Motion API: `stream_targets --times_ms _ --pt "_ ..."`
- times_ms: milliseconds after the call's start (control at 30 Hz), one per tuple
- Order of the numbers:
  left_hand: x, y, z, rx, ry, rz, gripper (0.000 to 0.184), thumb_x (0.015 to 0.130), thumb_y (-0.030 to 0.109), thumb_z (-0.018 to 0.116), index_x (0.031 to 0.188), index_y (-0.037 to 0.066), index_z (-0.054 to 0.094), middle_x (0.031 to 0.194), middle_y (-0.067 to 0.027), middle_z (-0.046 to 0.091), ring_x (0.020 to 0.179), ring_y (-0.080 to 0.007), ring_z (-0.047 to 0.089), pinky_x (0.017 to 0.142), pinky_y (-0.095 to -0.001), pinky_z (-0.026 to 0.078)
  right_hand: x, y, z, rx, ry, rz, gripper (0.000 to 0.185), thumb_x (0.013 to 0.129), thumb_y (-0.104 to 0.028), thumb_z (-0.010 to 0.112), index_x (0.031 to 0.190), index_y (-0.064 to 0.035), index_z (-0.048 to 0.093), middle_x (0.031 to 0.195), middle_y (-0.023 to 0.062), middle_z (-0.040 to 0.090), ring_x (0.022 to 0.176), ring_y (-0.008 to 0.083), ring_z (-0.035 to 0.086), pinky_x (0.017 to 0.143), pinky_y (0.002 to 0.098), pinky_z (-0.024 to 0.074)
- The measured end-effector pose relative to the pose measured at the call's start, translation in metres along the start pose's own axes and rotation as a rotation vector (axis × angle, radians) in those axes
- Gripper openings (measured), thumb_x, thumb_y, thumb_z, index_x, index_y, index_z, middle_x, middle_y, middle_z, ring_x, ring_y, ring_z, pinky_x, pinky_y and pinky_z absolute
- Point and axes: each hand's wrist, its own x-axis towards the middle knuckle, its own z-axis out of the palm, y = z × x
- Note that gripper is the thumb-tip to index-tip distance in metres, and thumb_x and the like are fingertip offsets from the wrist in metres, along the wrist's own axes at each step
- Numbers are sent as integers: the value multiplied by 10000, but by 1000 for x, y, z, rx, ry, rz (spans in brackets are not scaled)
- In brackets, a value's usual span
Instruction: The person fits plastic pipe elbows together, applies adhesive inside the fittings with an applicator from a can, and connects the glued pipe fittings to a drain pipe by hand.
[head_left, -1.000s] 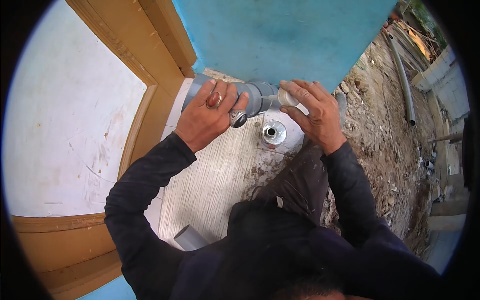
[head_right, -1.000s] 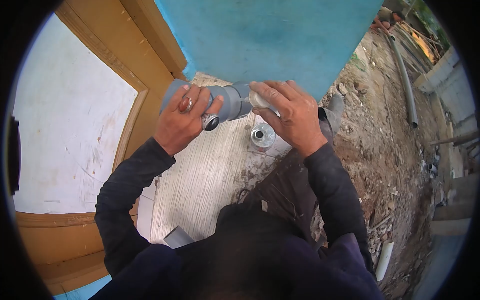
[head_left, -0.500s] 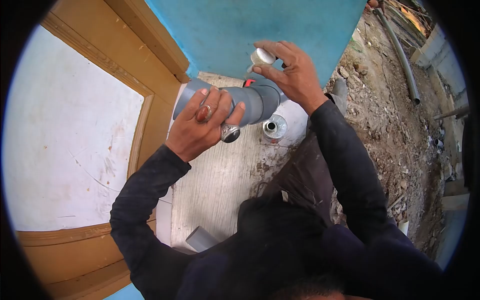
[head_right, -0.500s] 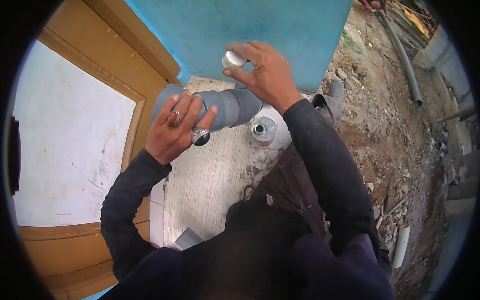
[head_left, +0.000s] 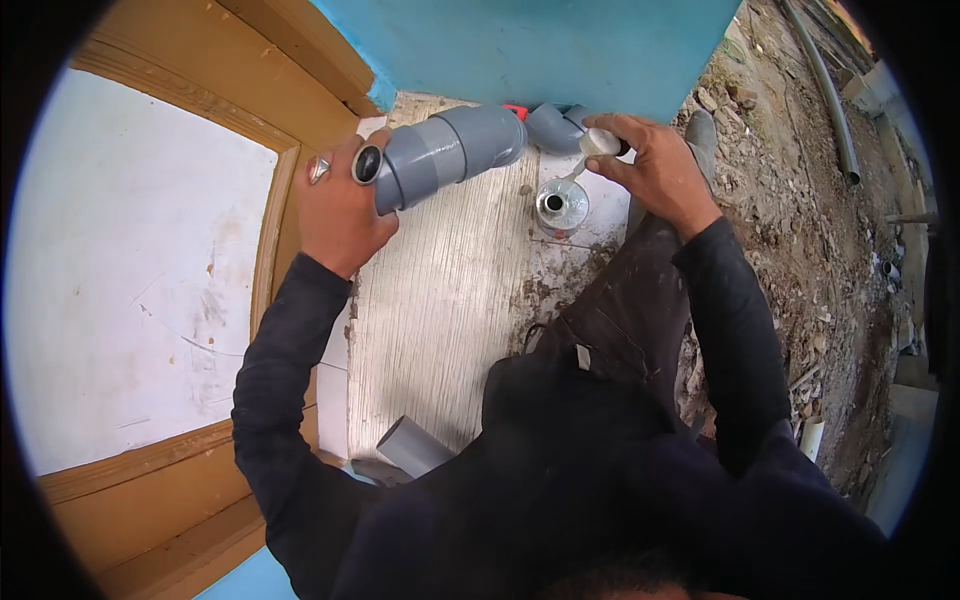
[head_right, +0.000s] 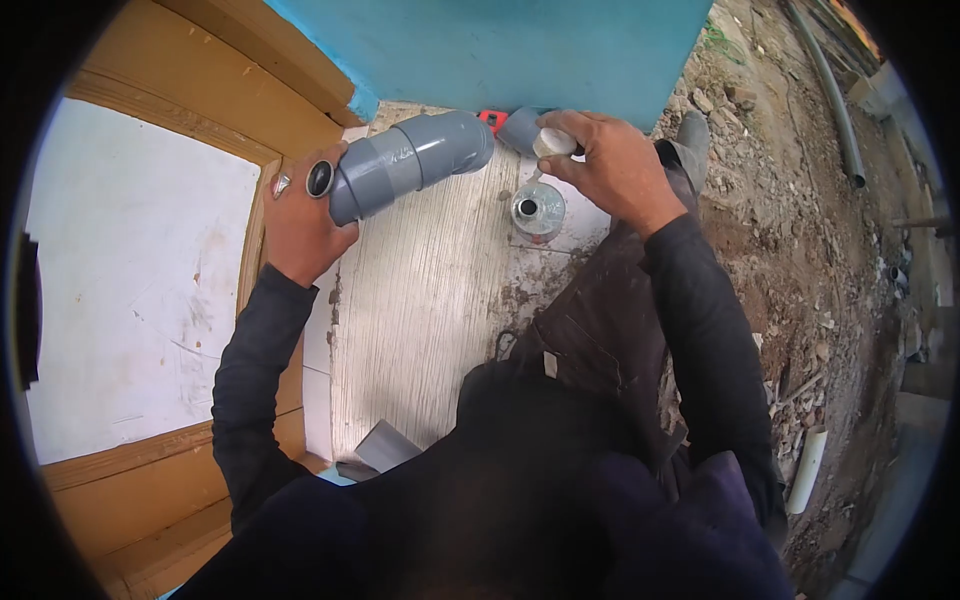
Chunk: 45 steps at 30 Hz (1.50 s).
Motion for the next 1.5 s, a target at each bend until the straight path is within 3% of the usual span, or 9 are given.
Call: stream_targets --times_ms 33,167,367,700,867,1033,1133,1300,1500 --pt "-6 -4 8 -114 -74 -124 940 598 125 833 1472 114 490 1189 -142 661 1100 -336 638 1018 -438 465 0 14 15 -81 19 -21 420 839 -312 787 1222 -163 702 1034 149 749 923 365 715 794 465 550" --pt "-39 -21 46 -855 -258 -581 914 649 131 859 1437 -76 445 1224 -186 658 1065 -266 673 938 -380 550 1 30 65 -241 -155 108 419 844 -330 772 1219 -157 700 1001 158 744 977 357 716 808 474 554" --pt "-90 -12 100 -1561 -267 -1035 784 758 89 822 1410 -64 413 1173 -166 636 998 -239 680 860 -385 595 -1 46 135 -350 -184 -20 300 835 -223 727 1113 -112 713 1000 108 745 965 307 724 796 451 580" --pt "-107 24 149 -1826 -148 -1186 660 807 82 805 1343 -69 449 1133 -171 645 969 -260 697 839 -410 614 -14 59 181 -384 -310 52 261 872 -97 593 1101 -84 717 1030 145 717 962 328 728 808 459 589" --pt "-99 43 179 -1971 -46 -1170 587 833 94 803 1315 -52 502 1141 -167 654 987 -281 700 851 -425 614 -16 56 157 -217 -241 174 337 822 -157 689 1147 -67 708 1064 183 699 999 364 712 868 468 578" --pt "-79 72 188 -2286 15 -1209 603 896 203 768 1385 2 477 1264 -149 631 1133 -305 660 996 -470 555 -21 74 131 -30 -216 333 468 780 -273 805 1183 -53 710 1104 213 718 1039 400 694 923 482 551" --pt "-58 84 182 -2407 70 -1199 605 921 250 749 1412 38 466 1300 -137 624 1174 -314 647 1042 -483 532 -27 75 115 61 -146 351 468 788 -261 822 1168 -16 705 1109 243 719 1031 420 688 910 447 541" --pt "-26 94 182 -2328 171 -1219 535 919 228 763 1346 5 533 1251 -113 656 1128 -268 665 1010 -429 543 -40 69 79 208 -37 413 494 805 -284 818 1189 5 700 1100 246 726 997 370 711 892 430 538" --pt "-10 97 212 -2253 175 -1215 530 937 233 736 1372 26 514 1273 -123 655 1165 -287 659 1050 -459 525 -52 47 67 438 37 397 509 823 -297 834 1204 9 690 1021 208 731 904 301 709 839 392 540"
